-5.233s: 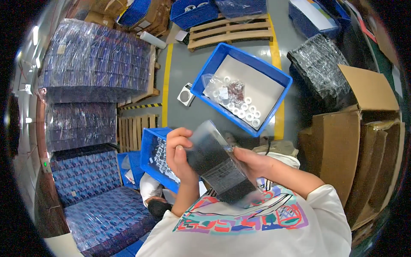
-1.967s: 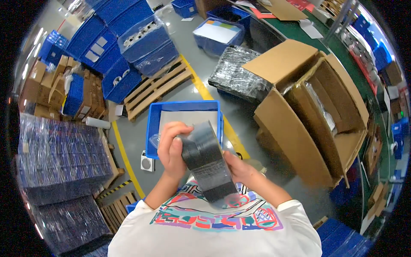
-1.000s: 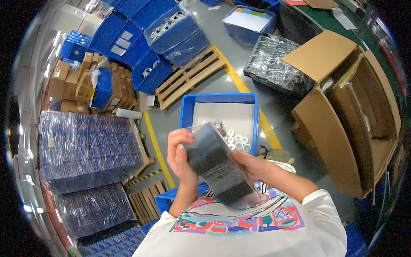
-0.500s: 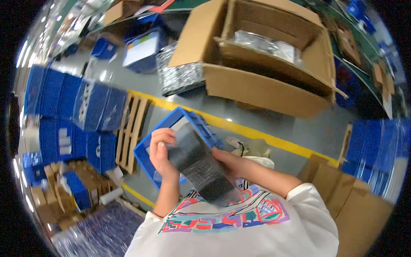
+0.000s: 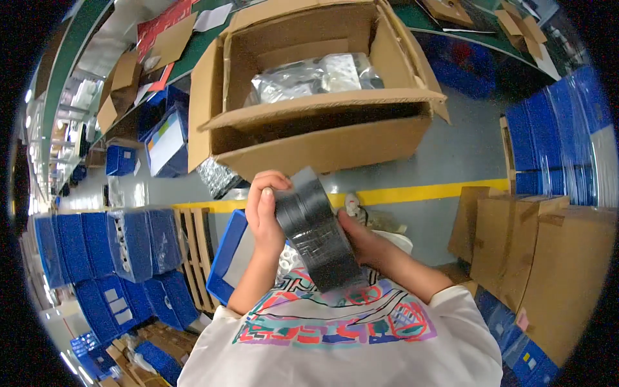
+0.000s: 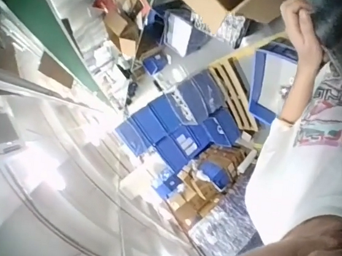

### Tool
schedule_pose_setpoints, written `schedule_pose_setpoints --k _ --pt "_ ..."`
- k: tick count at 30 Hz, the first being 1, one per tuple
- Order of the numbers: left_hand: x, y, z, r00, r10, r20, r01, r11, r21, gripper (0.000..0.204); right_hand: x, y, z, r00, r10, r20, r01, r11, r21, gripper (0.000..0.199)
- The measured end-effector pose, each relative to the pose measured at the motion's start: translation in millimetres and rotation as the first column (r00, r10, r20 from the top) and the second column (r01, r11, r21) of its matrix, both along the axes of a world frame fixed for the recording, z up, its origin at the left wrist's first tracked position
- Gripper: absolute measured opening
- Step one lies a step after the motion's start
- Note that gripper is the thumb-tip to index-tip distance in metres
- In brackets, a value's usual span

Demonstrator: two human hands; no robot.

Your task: Unpacking electronic or mechanical components from a cardboard box and inspecting them in a manufacturing facility.

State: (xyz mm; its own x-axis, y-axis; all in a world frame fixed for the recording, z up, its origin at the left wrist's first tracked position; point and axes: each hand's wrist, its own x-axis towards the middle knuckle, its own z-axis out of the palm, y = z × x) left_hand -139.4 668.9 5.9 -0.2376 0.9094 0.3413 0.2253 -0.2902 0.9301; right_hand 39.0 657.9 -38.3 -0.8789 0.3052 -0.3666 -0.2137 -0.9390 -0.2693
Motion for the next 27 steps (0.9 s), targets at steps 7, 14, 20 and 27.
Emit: schedule_pose_setpoints --k 7,14,20,27 --pt "17.1 38.0 -26.7 0.994 0.085 0.064 -0.077 0.990 -0.119 0.033 11.1 50.1 0.0 0.989 0.023 0.147 -0.009 0.996 -0.091 0.074" --pt "16.1 51.6 -27.4 0.988 0.145 0.043 -0.133 0.968 -0.211 0.043 13.9 76.1 -7.9 0.995 0.098 0.024 -0.092 0.976 -0.198 0.067" --pt "19.6 59.4 -22.9 0.984 0.175 0.021 -0.166 0.961 -0.220 0.044 19.1 78.7 -23.3 0.979 0.174 0.104 -0.179 0.983 0.042 0.085" --pt "22.9 65.8 -20.5 0.977 0.212 0.026 -0.201 0.955 -0.217 0.040 16.7 83.0 -22.6 0.983 0.162 0.091 -0.157 0.986 -0.063 0.089"
